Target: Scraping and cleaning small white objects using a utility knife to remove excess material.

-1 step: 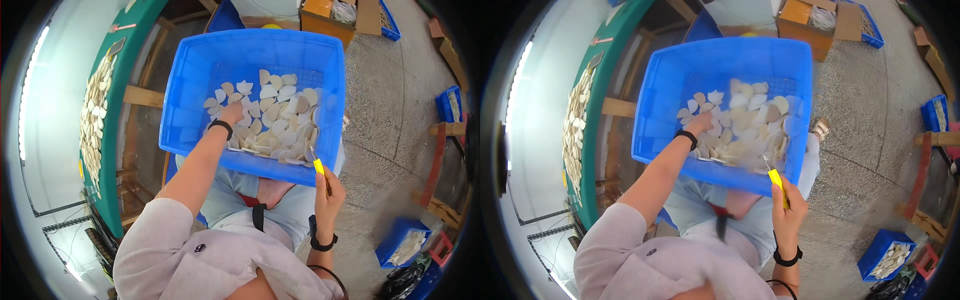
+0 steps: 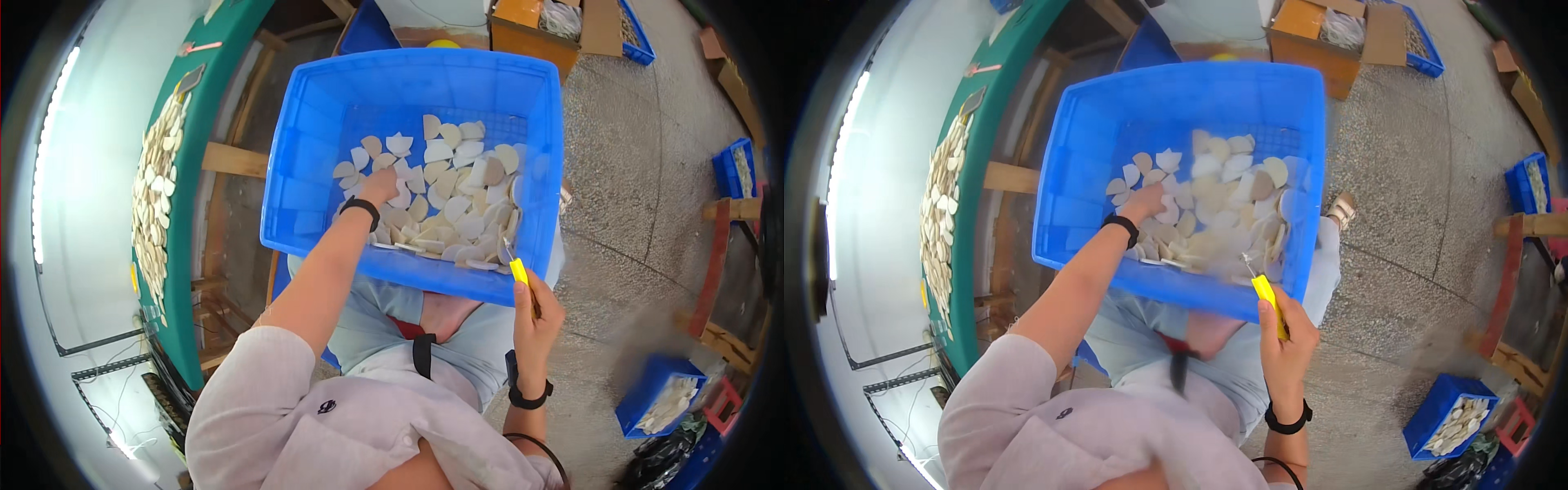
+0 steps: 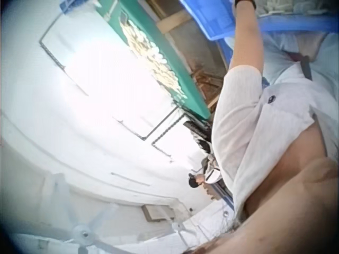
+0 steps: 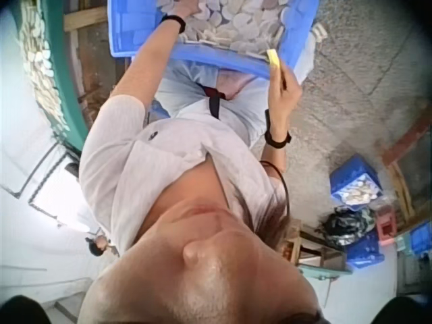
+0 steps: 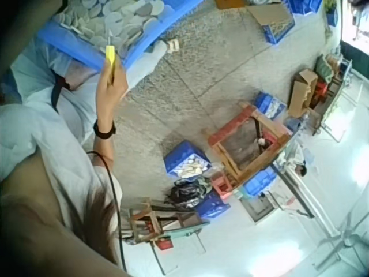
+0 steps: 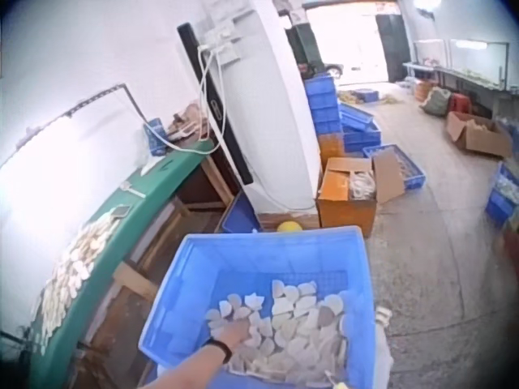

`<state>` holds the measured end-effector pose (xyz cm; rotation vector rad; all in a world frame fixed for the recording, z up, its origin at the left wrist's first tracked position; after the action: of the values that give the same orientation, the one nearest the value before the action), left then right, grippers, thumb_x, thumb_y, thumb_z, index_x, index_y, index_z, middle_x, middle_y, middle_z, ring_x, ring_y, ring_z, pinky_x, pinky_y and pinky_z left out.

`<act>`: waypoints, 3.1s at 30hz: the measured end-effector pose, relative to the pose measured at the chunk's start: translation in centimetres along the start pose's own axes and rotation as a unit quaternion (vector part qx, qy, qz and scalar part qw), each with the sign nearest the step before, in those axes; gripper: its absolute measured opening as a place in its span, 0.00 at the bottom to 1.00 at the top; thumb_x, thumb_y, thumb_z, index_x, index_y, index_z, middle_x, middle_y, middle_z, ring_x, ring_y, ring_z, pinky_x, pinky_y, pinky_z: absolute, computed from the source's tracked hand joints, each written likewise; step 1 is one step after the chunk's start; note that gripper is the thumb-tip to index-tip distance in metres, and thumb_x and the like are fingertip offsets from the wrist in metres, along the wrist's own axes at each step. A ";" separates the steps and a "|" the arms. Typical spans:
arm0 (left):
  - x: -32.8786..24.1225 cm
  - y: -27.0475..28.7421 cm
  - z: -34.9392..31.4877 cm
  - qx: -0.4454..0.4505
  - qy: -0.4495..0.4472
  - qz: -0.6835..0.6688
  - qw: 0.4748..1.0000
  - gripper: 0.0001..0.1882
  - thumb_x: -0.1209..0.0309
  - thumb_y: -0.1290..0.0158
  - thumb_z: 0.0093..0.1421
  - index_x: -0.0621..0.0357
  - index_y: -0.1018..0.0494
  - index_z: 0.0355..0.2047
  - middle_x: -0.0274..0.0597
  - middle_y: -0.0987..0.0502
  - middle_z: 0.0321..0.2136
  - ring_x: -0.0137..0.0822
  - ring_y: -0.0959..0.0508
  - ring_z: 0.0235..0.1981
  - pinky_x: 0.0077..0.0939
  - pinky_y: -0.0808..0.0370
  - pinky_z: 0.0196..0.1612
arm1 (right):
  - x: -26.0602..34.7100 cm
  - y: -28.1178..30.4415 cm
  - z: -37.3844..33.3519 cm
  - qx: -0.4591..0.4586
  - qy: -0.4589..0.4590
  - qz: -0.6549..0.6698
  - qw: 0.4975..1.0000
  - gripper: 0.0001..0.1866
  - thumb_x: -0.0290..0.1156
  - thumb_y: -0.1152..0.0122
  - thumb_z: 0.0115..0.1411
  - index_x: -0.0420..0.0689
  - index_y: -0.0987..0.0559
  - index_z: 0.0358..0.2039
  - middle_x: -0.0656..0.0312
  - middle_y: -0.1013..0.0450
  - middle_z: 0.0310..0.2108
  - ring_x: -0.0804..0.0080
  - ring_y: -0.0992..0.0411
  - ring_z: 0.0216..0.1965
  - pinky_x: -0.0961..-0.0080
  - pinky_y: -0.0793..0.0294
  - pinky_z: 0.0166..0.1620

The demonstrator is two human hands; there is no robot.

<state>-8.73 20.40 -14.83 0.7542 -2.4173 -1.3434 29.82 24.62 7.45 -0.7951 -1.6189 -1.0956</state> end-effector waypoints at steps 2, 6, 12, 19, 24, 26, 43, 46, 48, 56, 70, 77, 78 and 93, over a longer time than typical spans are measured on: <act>0.1 0.8 0.2 -0.010 -0.025 0.021 0.999 0.24 0.64 0.41 0.45 0.63 0.30 0.41 0.52 0.25 0.39 0.44 0.23 0.40 0.34 0.26 0.41 | 0.8 -0.8 0.7 0.018 0.020 0.006 1.000 0.12 0.28 0.43 0.57 0.35 0.24 0.39 0.61 0.29 0.26 0.81 0.36 0.24 0.84 0.38 0.28; -5.7 5.3 -3.7 0.149 -0.081 -0.290 0.942 0.20 0.66 0.41 0.49 0.64 0.31 0.39 0.45 0.23 0.31 0.29 0.22 0.24 0.21 0.26 0.26 | 1.8 -0.8 0.2 -0.004 0.026 0.126 0.992 0.14 0.28 0.41 0.55 0.37 0.25 0.42 0.65 0.29 0.29 0.83 0.36 0.25 0.86 0.37 0.29; -12.9 16.1 -19.4 0.113 -0.191 -0.577 0.786 0.14 0.69 0.44 0.54 0.64 0.32 0.37 0.40 0.26 0.32 0.28 0.24 0.26 0.18 0.26 0.29 | 3.5 -1.9 -0.7 -0.001 0.008 0.120 0.993 0.14 0.25 0.38 0.52 0.40 0.25 0.41 0.70 0.33 0.25 0.89 0.41 0.23 0.91 0.41 0.26; -11.6 17.1 -28.8 0.091 -0.255 -0.688 0.674 0.13 0.71 0.43 0.54 0.62 0.33 0.36 0.38 0.28 0.33 0.26 0.25 0.25 0.19 0.26 0.31 | 5.7 -5.2 -3.6 0.056 -0.012 0.175 0.983 0.09 0.26 0.37 0.52 0.39 0.23 0.35 0.75 0.37 0.19 0.90 0.44 0.19 0.91 0.47 0.21; -9.0 16.4 -31.3 -0.104 -0.270 -0.621 0.728 0.18 0.70 0.41 0.51 0.59 0.33 0.41 0.40 0.30 0.37 0.32 0.26 0.34 0.23 0.25 0.32 | 6.5 -6.2 -5.4 0.048 -0.013 0.180 0.982 0.07 0.26 0.37 0.52 0.38 0.24 0.30 0.74 0.35 0.18 0.91 0.43 0.18 0.91 0.47 0.21; -7.7 17.8 -33.7 -0.298 -0.283 -0.496 0.765 0.21 0.69 0.40 0.49 0.57 0.33 0.43 0.41 0.30 0.39 0.34 0.27 0.38 0.25 0.25 0.34 | 7.2 -6.6 -5.7 0.042 0.008 0.142 0.989 0.06 0.25 0.37 0.52 0.38 0.24 0.29 0.73 0.35 0.18 0.90 0.43 0.18 0.91 0.47 0.20; -7.6 10.6 -33.7 0.057 -0.246 -0.880 0.402 0.21 0.52 0.58 0.60 0.58 0.36 0.41 0.36 0.35 0.31 0.27 0.34 0.28 0.19 0.36 0.36 | 10.4 -9.3 -7.3 0.137 0.085 0.075 0.984 0.11 0.29 0.49 0.61 0.36 0.27 0.41 0.69 0.36 0.22 0.87 0.43 0.21 0.89 0.47 0.24; -7.3 10.5 -33.6 0.080 -0.249 -0.897 0.357 0.18 0.54 0.58 0.59 0.57 0.37 0.37 0.37 0.35 0.31 0.27 0.34 0.28 0.19 0.36 0.35 | 10.8 -9.4 -7.4 0.124 0.129 0.028 0.984 0.14 0.31 0.55 0.63 0.35 0.28 0.43 0.70 0.39 0.17 0.87 0.46 0.18 0.89 0.52 0.21; -7.4 10.5 -33.8 0.098 -0.263 -0.895 0.346 0.17 0.55 0.58 0.58 0.56 0.38 0.36 0.37 0.35 0.31 0.28 0.34 0.29 0.20 0.36 0.34 | 10.3 -9.2 -7.5 0.133 0.113 0.032 0.984 0.13 0.30 0.50 0.61 0.36 0.27 0.42 0.69 0.35 0.22 0.87 0.43 0.20 0.89 0.47 0.23; -5.7 10.5 -34.1 -0.056 -0.201 -0.765 0.609 0.19 0.56 0.56 0.56 0.56 0.39 0.41 0.35 0.37 0.38 0.27 0.38 0.41 0.20 0.42 0.46 | 14.2 -11.1 -9.8 0.191 0.266 -0.170 0.929 0.16 0.27 0.39 0.51 0.41 0.24 0.43 0.57 0.27 0.26 0.67 0.30 0.22 0.78 0.32 0.26; -4.8 12.1 -35.3 -0.221 -0.253 -0.660 0.672 0.14 0.63 0.55 0.61 0.62 0.38 0.38 0.43 0.37 0.35 0.35 0.39 0.37 0.26 0.42 0.44 | 15.0 -11.4 -10.5 0.190 0.323 -0.224 0.900 0.17 0.29 0.37 0.50 0.41 0.23 0.42 0.63 0.34 0.18 0.71 0.37 0.16 0.77 0.39 0.19; -4.3 12.8 -35.7 -0.277 -0.253 -0.626 0.684 0.14 0.62 0.55 0.61 0.62 0.37 0.34 0.42 0.36 0.32 0.38 0.39 0.34 0.28 0.42 0.41 | 15.2 -11.7 -10.6 0.187 0.344 -0.247 0.887 0.17 0.32 0.36 0.49 0.42 0.22 0.41 0.64 0.34 0.18 0.72 0.36 0.16 0.77 0.39 0.20; -4.3 12.8 -35.7 -0.276 -0.253 -0.626 0.685 0.14 0.62 0.55 0.61 0.62 0.37 0.34 0.42 0.36 0.32 0.38 0.39 0.34 0.28 0.42 0.41 | 15.1 -11.7 -10.6 0.187 0.342 -0.246 0.887 0.17 0.32 0.36 0.49 0.42 0.22 0.41 0.64 0.34 0.18 0.72 0.36 0.16 0.77 0.39 0.20; -5.4 10.3 -34.4 -0.064 -0.213 -0.813 0.538 0.15 0.57 0.60 0.60 0.57 0.36 0.34 0.34 0.35 0.32 0.26 0.38 0.30 0.18 0.42 0.35 | 14.0 -10.1 -9.3 0.084 0.285 -0.203 0.933 0.15 0.27 0.40 0.54 0.39 0.25 0.43 0.54 0.26 0.30 0.66 0.27 0.28 0.77 0.29 0.30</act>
<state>8.79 3.69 12.21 3.3023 -1.0993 -2.1831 20.05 12.08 18.92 -0.0001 -1.3685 -1.3033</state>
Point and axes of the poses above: each hand's wrist, its own z-axis towards the middle knuckle, its own y-axis out of the back of the hand, x = y × z, the point moved 10 cm from there along z, towards the middle knuckle
